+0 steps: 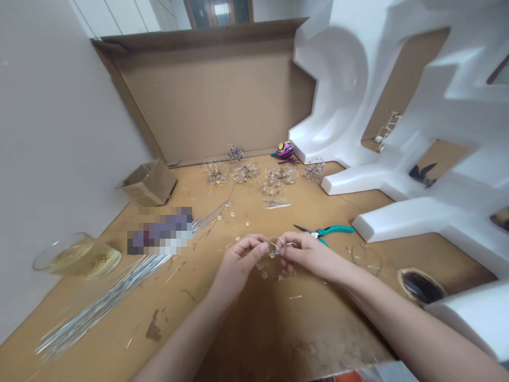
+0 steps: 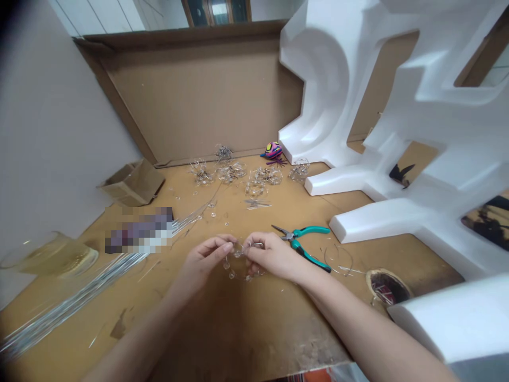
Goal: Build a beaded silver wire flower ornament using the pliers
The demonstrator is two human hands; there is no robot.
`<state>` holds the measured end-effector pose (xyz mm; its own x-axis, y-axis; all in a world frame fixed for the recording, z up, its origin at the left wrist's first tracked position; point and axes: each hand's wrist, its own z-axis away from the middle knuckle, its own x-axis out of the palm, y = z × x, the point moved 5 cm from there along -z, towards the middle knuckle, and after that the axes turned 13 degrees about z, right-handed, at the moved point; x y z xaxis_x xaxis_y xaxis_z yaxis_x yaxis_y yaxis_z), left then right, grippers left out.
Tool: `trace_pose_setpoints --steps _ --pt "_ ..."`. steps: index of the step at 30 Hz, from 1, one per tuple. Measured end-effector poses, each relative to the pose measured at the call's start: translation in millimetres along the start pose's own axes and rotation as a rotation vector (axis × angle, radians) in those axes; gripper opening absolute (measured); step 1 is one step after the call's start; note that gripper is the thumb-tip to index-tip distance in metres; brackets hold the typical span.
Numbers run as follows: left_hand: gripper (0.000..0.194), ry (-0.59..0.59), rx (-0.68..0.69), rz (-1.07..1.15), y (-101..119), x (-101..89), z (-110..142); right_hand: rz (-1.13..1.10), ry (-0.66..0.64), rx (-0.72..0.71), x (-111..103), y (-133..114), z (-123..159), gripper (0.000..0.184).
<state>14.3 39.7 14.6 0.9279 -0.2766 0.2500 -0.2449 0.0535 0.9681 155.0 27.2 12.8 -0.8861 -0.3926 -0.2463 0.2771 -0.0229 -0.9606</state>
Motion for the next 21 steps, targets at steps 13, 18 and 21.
trace_pose_setpoints --steps 13,18,21 --pt "0.025 -0.036 -0.081 0.213 -12 0.9 -1 -0.242 -0.081 0.051 0 6 -2 0.013" --pt "0.026 -0.06 -0.072 0.191 -15 0.2 -2 -0.174 -0.107 0.034 1 5 -2 0.015" --pt "0.026 -0.064 -0.062 0.162 -14 -0.1 -2 -0.046 -0.088 0.01 -3 0 -1 0.019"
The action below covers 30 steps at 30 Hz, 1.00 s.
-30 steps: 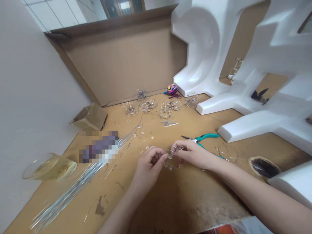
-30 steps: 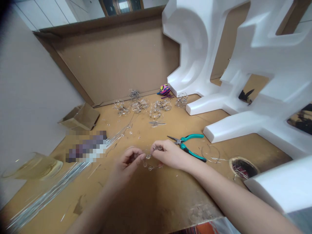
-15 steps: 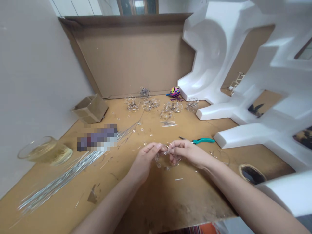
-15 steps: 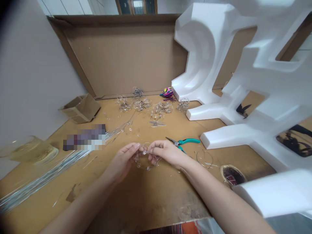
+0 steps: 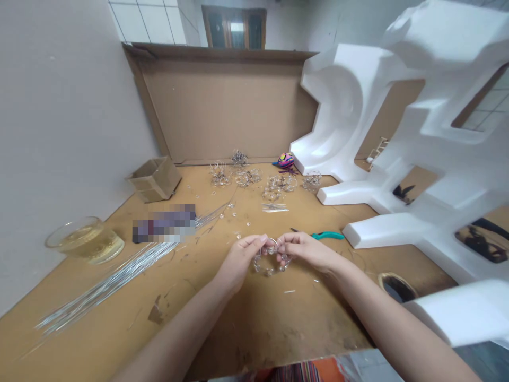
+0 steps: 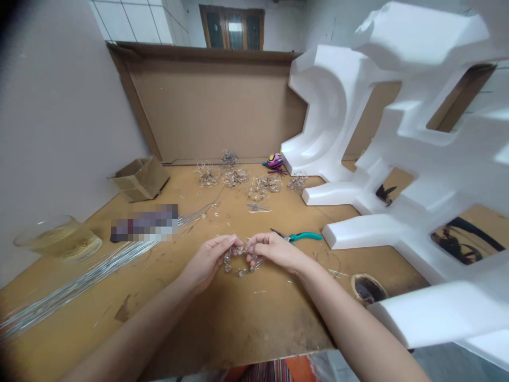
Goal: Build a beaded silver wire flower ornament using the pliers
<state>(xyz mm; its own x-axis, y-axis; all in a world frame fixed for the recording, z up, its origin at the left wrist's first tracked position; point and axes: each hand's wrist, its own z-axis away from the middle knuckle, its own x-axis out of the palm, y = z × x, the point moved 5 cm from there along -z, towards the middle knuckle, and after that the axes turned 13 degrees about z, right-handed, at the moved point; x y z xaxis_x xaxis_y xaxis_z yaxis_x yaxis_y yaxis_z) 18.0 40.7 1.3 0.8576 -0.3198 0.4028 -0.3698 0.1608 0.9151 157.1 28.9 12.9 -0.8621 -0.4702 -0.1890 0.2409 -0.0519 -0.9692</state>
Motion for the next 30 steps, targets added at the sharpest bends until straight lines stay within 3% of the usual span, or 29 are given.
trace_pose_setpoints --steps 4,8,10,13,16,19,25,29,30 --pt "0.027 0.04 0.008 -0.035 3 -3.7 0 0.332 0.229 -0.025 -21 -11 16 0.028" --pt "0.028 0.042 -0.007 -0.043 5 -4.5 1 0.892 0.469 0.025 -53 -19 49 0.033" --pt "0.027 0.027 -0.022 -0.046 5 -3.0 3 1.197 0.467 0.084 -66 -15 61 0.037" --pt "0.027 0.004 -0.042 -0.052 4 -0.1 4 1.483 0.31 0.161 -81 2 67 0.06" --pt "0.028 -0.007 -0.047 -0.074 4 1.5 5 1.59 0.191 0.211 -90 17 66 0.08" --pt "0.029 -0.02 -0.039 -0.068 4 2.6 5 1.654 0.133 0.176 -84 20 60 0.082" --pt "0.028 -0.072 -0.057 0.0 7 5.7 7 1.772 0.247 0.232 -71 14 50 0.034" --pt "0.027 -0.115 -0.046 -0.014 11 7.2 9 1.698 0.265 0.213 -84 -3 59 0.028" --pt "0.027 -0.122 -0.041 -0.019 11 7.3 9 1.588 0.233 0.177 -86 -10 64 0.028"
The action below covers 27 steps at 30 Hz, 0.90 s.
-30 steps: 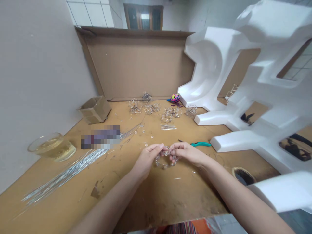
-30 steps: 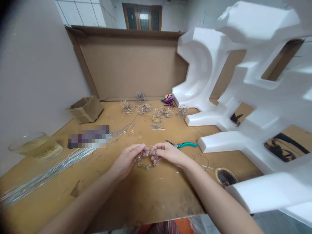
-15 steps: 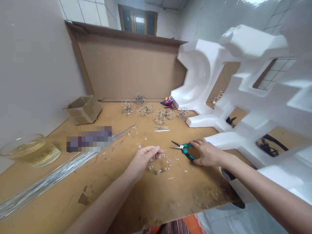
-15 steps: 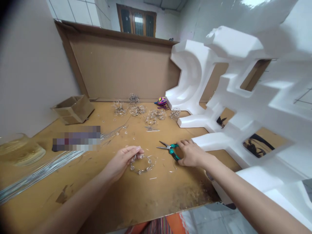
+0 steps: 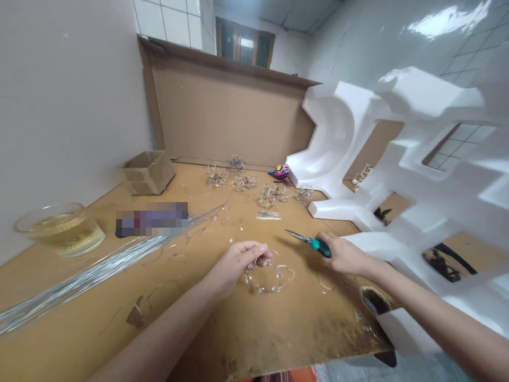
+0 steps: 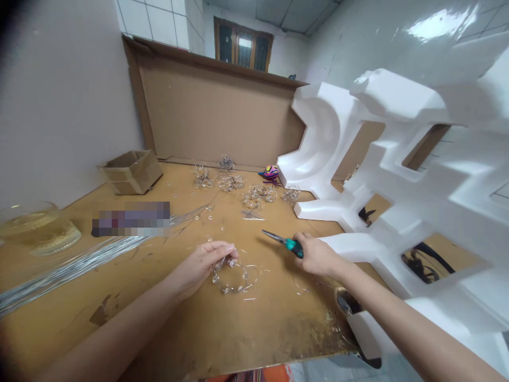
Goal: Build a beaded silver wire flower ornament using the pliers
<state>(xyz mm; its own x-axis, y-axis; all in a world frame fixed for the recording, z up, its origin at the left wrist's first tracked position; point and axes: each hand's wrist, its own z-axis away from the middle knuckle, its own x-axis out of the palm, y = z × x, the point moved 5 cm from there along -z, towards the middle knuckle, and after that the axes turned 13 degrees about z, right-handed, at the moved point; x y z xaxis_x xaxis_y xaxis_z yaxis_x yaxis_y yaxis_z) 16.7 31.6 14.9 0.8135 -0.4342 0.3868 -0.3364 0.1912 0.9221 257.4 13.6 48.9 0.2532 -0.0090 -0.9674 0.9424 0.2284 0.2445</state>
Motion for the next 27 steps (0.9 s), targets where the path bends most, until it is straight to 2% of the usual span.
trace_pose_setpoints --steps 3,6,8,13,19,27 --pt "0.026 -0.028 0.018 -0.01 2 1.3 1 -0.244 0.001 -0.139 -31 0 19 0.04" --pt "0.026 -0.075 0.022 -0.01 3 5.2 1 -0.228 0.04 -0.293 -60 -15 38 0.046" --pt "0.025 -0.107 0.004 -0.015 2 7.9 1 -0.145 0.049 -0.326 -70 -24 44 0.046" --pt "0.025 -0.161 0.003 -0.052 4 11.7 2 0.007 0.052 -0.36 -74 -35 44 0.034" --pt "0.023 -0.192 0.005 -0.089 9 16.1 4 0.0 0.014 -0.35 -74 -36 45 0.029" --pt "0.024 -0.197 0.0 -0.13 8 16.8 4 0.0 0.027 -0.342 -74 -34 47 0.034"
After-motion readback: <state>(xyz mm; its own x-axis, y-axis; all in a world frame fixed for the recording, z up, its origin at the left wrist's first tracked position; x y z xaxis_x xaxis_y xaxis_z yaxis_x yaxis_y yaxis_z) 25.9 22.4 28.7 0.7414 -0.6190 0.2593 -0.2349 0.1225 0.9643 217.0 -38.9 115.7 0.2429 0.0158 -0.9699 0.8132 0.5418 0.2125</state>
